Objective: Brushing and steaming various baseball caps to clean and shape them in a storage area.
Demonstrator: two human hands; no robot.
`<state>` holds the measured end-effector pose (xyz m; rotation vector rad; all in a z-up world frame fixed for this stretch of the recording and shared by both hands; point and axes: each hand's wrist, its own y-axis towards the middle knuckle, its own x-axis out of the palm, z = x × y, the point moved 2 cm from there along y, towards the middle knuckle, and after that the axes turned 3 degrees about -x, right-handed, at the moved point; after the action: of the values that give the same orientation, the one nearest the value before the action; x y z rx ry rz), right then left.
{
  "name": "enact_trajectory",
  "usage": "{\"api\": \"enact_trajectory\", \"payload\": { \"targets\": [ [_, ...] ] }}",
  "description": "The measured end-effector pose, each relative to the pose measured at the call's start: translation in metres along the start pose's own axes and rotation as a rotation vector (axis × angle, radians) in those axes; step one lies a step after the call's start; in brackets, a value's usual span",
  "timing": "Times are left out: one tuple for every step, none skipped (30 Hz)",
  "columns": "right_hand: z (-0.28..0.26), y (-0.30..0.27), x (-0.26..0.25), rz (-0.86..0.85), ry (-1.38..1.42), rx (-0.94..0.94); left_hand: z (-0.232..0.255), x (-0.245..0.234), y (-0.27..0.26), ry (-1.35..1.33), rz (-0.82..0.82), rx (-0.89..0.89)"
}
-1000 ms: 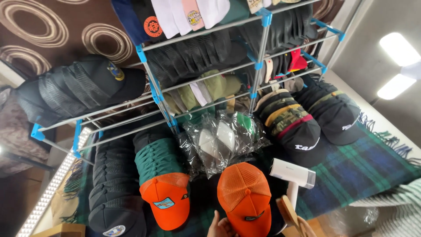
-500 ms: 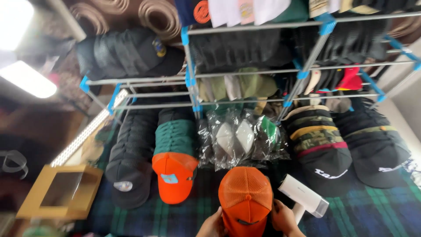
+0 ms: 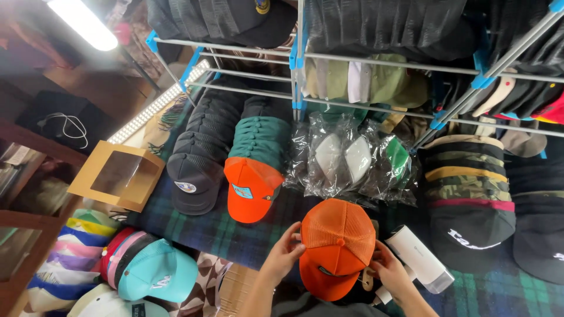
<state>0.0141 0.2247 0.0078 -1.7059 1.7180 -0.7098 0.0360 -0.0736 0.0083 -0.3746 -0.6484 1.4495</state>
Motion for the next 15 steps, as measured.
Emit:
{"api": "enact_trajectory", "payload": {
  "targets": [
    [-0.008, -0.007, 0.000, 0.003, -0.012, -0.010, -0.001, -0.002, 0.004, 0.019, -0.025, 0.057],
    [0.001, 0.004, -0.007, 0.008, -0.009, -0.003, 0.000, -0.003, 0.005, 0.021, -0.030, 0.050],
    [0.010, 0.012, -0.014, -0.035, 0.011, -0.114, 0.001, -0.003, 0.006, -0.014, -0.066, 0.130],
    [0.019, 0.020, -0.020, -0.078, 0.031, -0.225, 0.003, -0.003, 0.006, -0.051, -0.102, 0.209],
    [0.007, 0.006, -0.018, -0.067, 0.041, -0.219, 0.008, -0.004, 0.006, -0.044, -0.114, 0.200],
    [-0.006, -0.009, -0.015, -0.080, 0.078, -0.232, 0.015, -0.004, 0.005, -0.017, -0.134, 0.258],
    [-0.018, -0.024, -0.013, -0.089, 0.117, -0.245, 0.022, -0.004, 0.005, 0.011, -0.158, 0.315],
    [-0.029, -0.036, -0.010, -0.075, 0.130, -0.238, 0.028, -0.004, 0.004, 0.018, -0.173, 0.304],
    [-0.041, -0.049, -0.007, -0.061, 0.133, -0.296, 0.035, -0.003, 0.003, 0.014, -0.208, 0.352],
    [-0.052, -0.062, -0.005, -0.046, 0.135, -0.353, 0.043, -0.003, 0.002, 0.008, -0.244, 0.400],
    [-0.044, -0.055, -0.013, -0.029, 0.143, -0.348, 0.051, 0.000, -0.002, 0.011, -0.261, 0.390],
    [-0.038, -0.049, -0.020, -0.054, 0.132, -0.462, 0.061, 0.002, -0.006, -0.035, -0.326, 0.388],
    [-0.032, -0.042, -0.026, -0.082, 0.117, -0.579, 0.071, 0.004, -0.010, -0.082, -0.387, 0.389],
    [-0.028, -0.040, -0.033, -0.067, 0.122, -0.576, 0.075, 0.006, -0.011, -0.079, -0.402, 0.382],
    [-0.023, -0.038, -0.039, -0.084, 0.187, -0.617, 0.079, 0.007, -0.013, -0.006, -0.403, 0.380]
  ]
}}
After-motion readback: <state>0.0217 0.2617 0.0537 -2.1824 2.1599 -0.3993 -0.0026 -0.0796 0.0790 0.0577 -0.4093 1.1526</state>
